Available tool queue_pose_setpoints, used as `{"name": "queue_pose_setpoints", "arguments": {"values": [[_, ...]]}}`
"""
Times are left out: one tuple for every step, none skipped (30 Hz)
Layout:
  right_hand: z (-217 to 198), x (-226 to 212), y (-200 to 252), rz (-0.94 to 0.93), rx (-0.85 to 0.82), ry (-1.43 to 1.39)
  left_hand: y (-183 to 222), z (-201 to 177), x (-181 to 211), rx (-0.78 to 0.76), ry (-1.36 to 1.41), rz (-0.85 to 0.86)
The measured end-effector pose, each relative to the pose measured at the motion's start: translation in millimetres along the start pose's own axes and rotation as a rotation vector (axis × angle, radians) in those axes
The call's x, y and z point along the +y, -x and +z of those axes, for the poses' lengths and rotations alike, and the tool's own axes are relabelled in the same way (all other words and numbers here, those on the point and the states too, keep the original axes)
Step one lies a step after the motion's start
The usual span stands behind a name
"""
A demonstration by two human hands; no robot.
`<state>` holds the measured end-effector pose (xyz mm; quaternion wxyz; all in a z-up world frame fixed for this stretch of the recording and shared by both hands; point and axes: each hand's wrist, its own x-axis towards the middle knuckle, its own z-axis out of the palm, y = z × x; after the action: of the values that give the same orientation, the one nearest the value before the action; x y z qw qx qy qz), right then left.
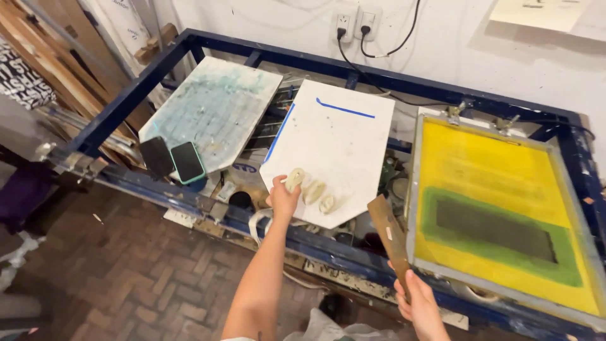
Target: Wrapping white tape around the handle of a screen printing squeegee to prepare or organize it.
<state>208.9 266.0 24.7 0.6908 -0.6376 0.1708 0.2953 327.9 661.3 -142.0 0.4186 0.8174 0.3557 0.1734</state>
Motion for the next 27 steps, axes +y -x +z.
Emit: {"name": "queue_pose_setpoints", "arguments": {"values": [[0.4, 1.7, -10.8, 0.004, 0.003, -0.003, -10.1, 6.0, -7.5, -0.005, -0.004, 0.0], [0.7, 4.3, -20.5, -0.046, -0.032, -0.042, -19.1, 11.3, -15.3, -0.026, -0.059, 0.02], [-1.0, 2.6, -31.8, -0.104, -0.066, -0.075, -30.3, 19.8, -18.4, -0.044, -0.105, 0.043], [7.7, -7.8, -32.8, -0.109, -0.063, -0.073, -30.7, 14.9, -11.9, -0.045, -0.1, 0.046], [15.4, -14.5, -29.6, -0.075, -0.034, -0.07, -26.2, 9.7, -7.8, -0.13, -0.058, 0.021], [22.5, -21.0, -25.6, -0.04, -0.006, -0.068, -20.7, 4.1, -3.6, -0.216, -0.017, -0.005], [26.0, -23.5, -27.3, -0.048, 0.0, -0.078, -17.3, 3.0, -0.9, -0.222, -0.018, 0.008], [28.6, -25.9, -28.3, 0.036, 0.011, -0.097, -13.0, 1.9, 1.8, -0.174, -0.029, 0.004], [31.0, -23.9, -25.1, 0.125, 0.025, -0.123, -4.4, -0.2, 1.8, -0.134, -0.043, 0.0], [33.1, -19.2, -29.5, 0.124, 0.036, -0.14, -8.6, -1.7, -0.6, -0.148, -0.05, 0.014], [34.2, -10.9, -29.8, 0.071, 0.02, -0.179, -9.2, -2.3, -3.9, -0.126, 0.003, 0.046], [34.4, -2.6, -29.5, 0.017, 0.004, -0.216, -8.9, -2.4, -6.7, -0.105, 0.057, 0.077], [37.3, 6.0, -25.7, 0.011, 0.032, -0.245, -7.8, -3.5, -10.9, -0.138, 0.052, 0.1], [39.1, 14.0, -21.1, -0.078, -0.003, -0.3, -5.9, -4.4, -14.0, -0.026, -0.074, 0.101], [39.2, 20.8, -14.8, -0.181, -0.021, -0.361, -6.4, 0.7, -9.9, 0.077, -0.189, 0.123], [36.3, 29.4, -5.5, -0.202, 0.026, -0.396, 18.0, -16.7, 7.9, 0.035, -0.185, 0.167], [31.9, 35.5, 0.7, -0.221, 0.011, -0.437, 37.5, -30.7, 28.9, 0.005, -0.114, 0.352], [26.0, 42.4, 6.6, -0.242, -0.004, -0.477, 57.5, -45.3, 47.8, -0.026, -0.035, 0.534], [23.3, 40.2, 21.7, -0.256, 0.053, -0.517, 84.7, -52.1, 61.9, -0.086, -0.03, 0.573], [19.1, 39.3, 36.5, -0.313, 0.09, -0.523, 112.4, -60.1, 73.8, -0.196, 0.014, 0.633], [16.7, 43.0, 52.4, -0.364, 0.125, -0.526, 141.0, -73.1, 79.5, -0.306, 0.054, 0.686], [16.4, 49.8, 73.6, -0.372, 0.181, -0.564, 167.9, -71.1, 70.3, -0.366, 0.055, 0.719], [11.5, 48.2, 90.5, -0.431, 0.226, -0.572, 191.6, -65.5, 67.6, -0.383, 0.003, 0.822], [5.7, 45.5, 107.8, -0.488, 0.272, -0.577, 215.4, -61.2, 65.3, -0.396, -0.045, 0.927], [-2.0, 53.0, 124.5, -0.501, 0.318, -0.6, 239.6, -48.4, 55.3, -0.437, -0.033, 0.958], [-9.7, 60.8, 141.0, -0.512, 0.41, -0.612, 264.1, -36.4, 44.4, -0.474, -0.064, 1.028], [-19.3, 67.8, 156.0, -0.522, 0.496, -0.617, 289.7, -23.4, 32.8, -0.502, -0.091, 1.095]]}}
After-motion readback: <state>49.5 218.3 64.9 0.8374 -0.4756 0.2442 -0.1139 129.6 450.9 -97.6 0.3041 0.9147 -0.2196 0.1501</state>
